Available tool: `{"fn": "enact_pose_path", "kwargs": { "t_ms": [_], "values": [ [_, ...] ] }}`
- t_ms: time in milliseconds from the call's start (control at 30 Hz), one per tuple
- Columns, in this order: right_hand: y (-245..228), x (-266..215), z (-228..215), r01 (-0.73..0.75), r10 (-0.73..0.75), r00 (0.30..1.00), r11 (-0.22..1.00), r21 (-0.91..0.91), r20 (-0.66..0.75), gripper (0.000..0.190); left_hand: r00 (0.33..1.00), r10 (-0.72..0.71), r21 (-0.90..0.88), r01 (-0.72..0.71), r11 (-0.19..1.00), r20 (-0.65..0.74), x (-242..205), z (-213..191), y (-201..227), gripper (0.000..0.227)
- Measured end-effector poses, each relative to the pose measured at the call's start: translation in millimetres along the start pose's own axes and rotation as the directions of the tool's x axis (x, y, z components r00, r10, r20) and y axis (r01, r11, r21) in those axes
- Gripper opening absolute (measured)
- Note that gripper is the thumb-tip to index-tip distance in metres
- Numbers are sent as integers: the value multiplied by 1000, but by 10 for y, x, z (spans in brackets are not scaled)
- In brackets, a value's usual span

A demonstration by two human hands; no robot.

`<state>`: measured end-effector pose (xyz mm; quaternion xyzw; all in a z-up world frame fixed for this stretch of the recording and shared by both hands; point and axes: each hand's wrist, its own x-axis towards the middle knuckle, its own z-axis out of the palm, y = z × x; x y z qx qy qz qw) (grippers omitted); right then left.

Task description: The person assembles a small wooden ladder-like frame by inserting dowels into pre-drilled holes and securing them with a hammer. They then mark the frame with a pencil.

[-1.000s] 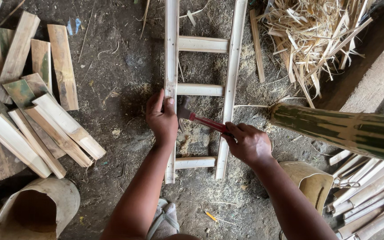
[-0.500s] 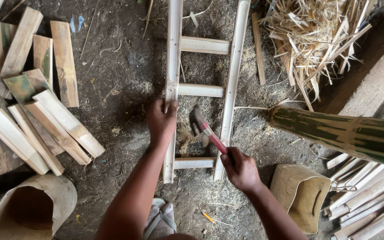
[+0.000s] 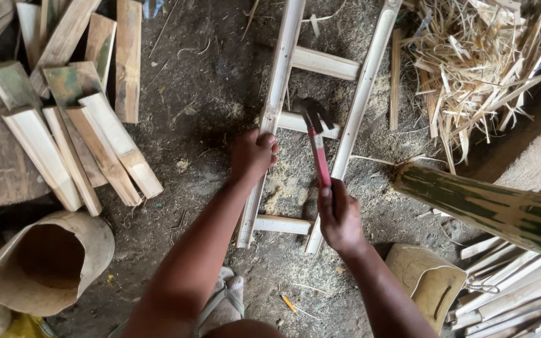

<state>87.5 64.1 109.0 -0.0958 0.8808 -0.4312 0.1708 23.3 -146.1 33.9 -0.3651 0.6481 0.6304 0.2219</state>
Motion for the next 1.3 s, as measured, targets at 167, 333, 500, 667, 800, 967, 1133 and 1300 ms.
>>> {"fn": "enact_pose_path", "kwargs": {
  "t_ms": [167, 333, 500, 667, 800, 967, 1133, 1300],
  "values": [
    [-62, -43, 100, 327, -325, 943, 945, 26, -78, 44, 997, 74, -21, -75, 997, -33, 69, 52, -64, 23],
    [42, 60, 260, 31, -20, 995, 993, -113, 101, 38, 1000, 0, -26, 1, 1000, 10, 55, 28, -75, 25],
    [-3, -29, 228, 426, -411, 905, 880, 210, -115, 28, 994, 101, -94, -104, 990, -33, 129, 57, -139, 20],
    [-125, -32, 311, 326, -298, 942, 922, 210, -157, 28, 996, 88, 8, -88, 996, -21, 106, 70, -165, 19],
    [-97, 88, 244, -202, 223, 970, 961, -191, 98, 39, 999, 25, -6, -25, 1000, -38, 36, 76, -133, 20],
    [-115, -81, 188, 598, -529, 798, 751, 280, -288, 42, 977, 202, -48, -206, 977, -70, 112, 118, -334, 21],
    [85, 138, 197, -272, 346, 928, 884, -381, 140, 40, 992, 122, -38, -123, 992, -21, 176, 61, -251, 27],
    [-29, -151, 86, 355, -363, 931, 924, -143, -33, 41, 986, 146, 44, -142, 989, -86, 117, 130, -295, 22]
  ]
}}
